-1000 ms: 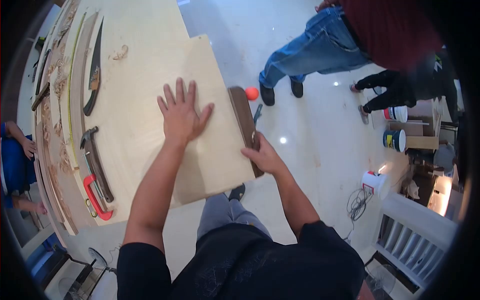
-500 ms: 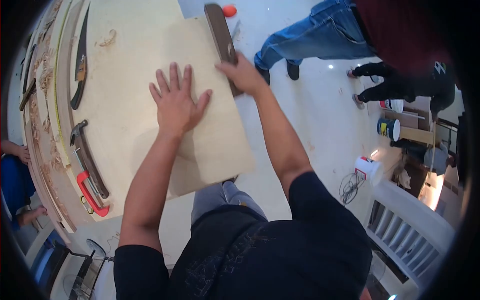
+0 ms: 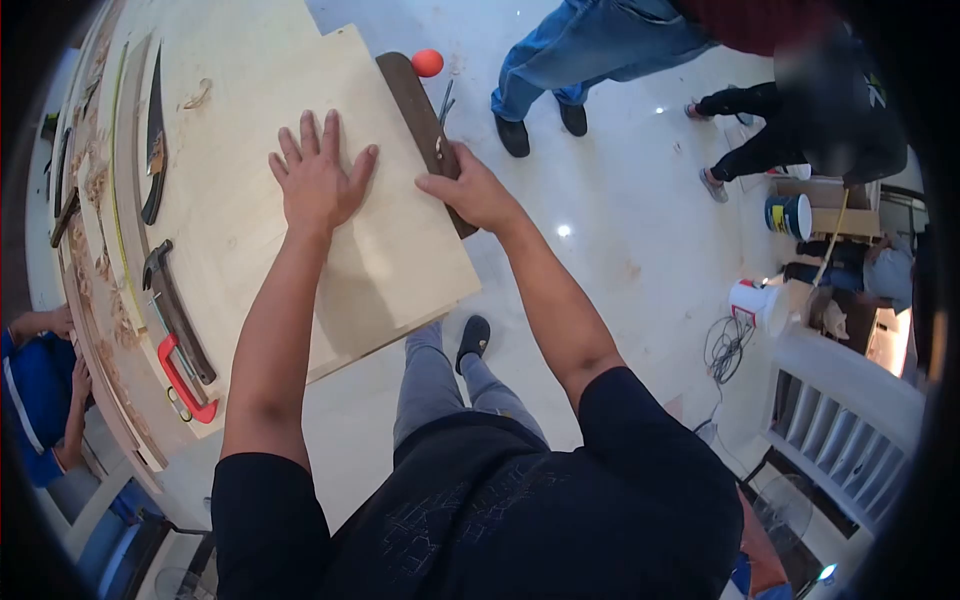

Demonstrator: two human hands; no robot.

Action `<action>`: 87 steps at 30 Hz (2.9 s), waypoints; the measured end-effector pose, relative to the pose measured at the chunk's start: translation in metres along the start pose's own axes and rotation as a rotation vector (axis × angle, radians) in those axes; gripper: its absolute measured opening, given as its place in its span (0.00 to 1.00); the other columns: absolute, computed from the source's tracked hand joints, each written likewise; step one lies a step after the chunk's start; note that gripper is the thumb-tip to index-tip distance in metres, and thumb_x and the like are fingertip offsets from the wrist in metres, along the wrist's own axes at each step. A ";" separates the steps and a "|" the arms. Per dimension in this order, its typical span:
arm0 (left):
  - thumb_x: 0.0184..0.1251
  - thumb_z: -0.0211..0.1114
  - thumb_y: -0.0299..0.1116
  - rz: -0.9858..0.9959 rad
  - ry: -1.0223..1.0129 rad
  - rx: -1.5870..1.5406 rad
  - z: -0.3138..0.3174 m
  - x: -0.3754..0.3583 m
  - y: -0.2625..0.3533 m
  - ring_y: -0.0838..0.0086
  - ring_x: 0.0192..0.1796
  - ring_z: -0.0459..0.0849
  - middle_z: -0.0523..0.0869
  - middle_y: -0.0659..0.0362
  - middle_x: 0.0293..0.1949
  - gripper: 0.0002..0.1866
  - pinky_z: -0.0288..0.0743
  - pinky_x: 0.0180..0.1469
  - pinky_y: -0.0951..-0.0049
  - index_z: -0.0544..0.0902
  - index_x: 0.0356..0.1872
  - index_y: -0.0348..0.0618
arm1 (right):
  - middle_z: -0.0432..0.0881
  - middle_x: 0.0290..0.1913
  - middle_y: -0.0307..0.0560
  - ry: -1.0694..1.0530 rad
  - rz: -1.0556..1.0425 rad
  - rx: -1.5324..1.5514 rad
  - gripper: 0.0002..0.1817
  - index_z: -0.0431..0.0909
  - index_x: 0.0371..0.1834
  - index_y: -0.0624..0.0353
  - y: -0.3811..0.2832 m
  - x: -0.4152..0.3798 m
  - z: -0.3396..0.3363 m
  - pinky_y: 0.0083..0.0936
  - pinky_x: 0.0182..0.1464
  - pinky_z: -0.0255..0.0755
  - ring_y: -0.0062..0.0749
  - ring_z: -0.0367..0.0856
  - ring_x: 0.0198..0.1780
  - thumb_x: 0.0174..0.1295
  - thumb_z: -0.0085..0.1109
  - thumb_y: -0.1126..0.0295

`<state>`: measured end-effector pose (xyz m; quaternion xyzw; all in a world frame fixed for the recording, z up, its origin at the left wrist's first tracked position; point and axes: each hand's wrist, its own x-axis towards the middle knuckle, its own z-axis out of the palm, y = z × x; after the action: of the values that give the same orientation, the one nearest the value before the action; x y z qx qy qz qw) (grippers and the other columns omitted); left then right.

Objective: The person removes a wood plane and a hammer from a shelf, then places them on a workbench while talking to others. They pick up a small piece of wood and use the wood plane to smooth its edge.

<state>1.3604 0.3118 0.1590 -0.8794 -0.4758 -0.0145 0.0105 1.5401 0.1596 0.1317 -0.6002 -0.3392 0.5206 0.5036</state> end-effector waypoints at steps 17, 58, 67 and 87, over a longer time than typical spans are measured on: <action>0.61 0.66 0.59 0.314 -0.195 -0.188 -0.037 -0.173 0.073 0.34 0.80 0.43 0.49 0.39 0.80 0.52 0.36 0.71 0.21 0.54 0.79 0.41 | 0.81 0.44 0.50 0.412 0.341 0.115 0.32 0.60 0.67 0.70 0.049 -0.316 -0.061 0.25 0.41 0.81 0.30 0.85 0.40 0.64 0.65 0.71; 0.70 0.66 0.54 0.386 -0.131 -0.629 -0.243 0.135 -0.022 0.68 0.42 0.86 0.90 0.47 0.37 0.29 0.78 0.47 0.66 0.86 0.48 0.31 | 0.81 0.44 0.52 0.465 0.078 0.183 0.28 0.62 0.63 0.69 -0.015 -0.327 -0.052 0.28 0.42 0.82 0.35 0.86 0.42 0.64 0.63 0.73; 0.69 0.60 0.62 0.289 -0.291 -0.516 -0.101 0.161 -0.028 0.51 0.53 0.86 0.88 0.38 0.48 0.37 0.77 0.57 0.59 0.84 0.52 0.29 | 0.82 0.49 0.52 0.401 0.147 0.152 0.27 0.64 0.63 0.66 -0.014 -0.254 -0.030 0.32 0.53 0.79 0.34 0.84 0.51 0.63 0.65 0.73; 0.50 0.80 0.46 -0.218 -0.285 -0.280 -0.093 -0.295 -0.077 0.36 0.74 0.60 0.56 0.30 0.74 0.50 0.60 0.73 0.45 0.64 0.72 0.35 | 0.81 0.55 0.48 0.242 0.123 0.303 0.25 0.69 0.61 0.66 0.022 -0.189 0.017 0.31 0.57 0.74 0.29 0.80 0.53 0.64 0.64 0.70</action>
<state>1.1329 0.1045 0.2418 -0.8088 -0.5581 0.0427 -0.1804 1.4778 -0.0176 0.1644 -0.5954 -0.1568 0.5196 0.5924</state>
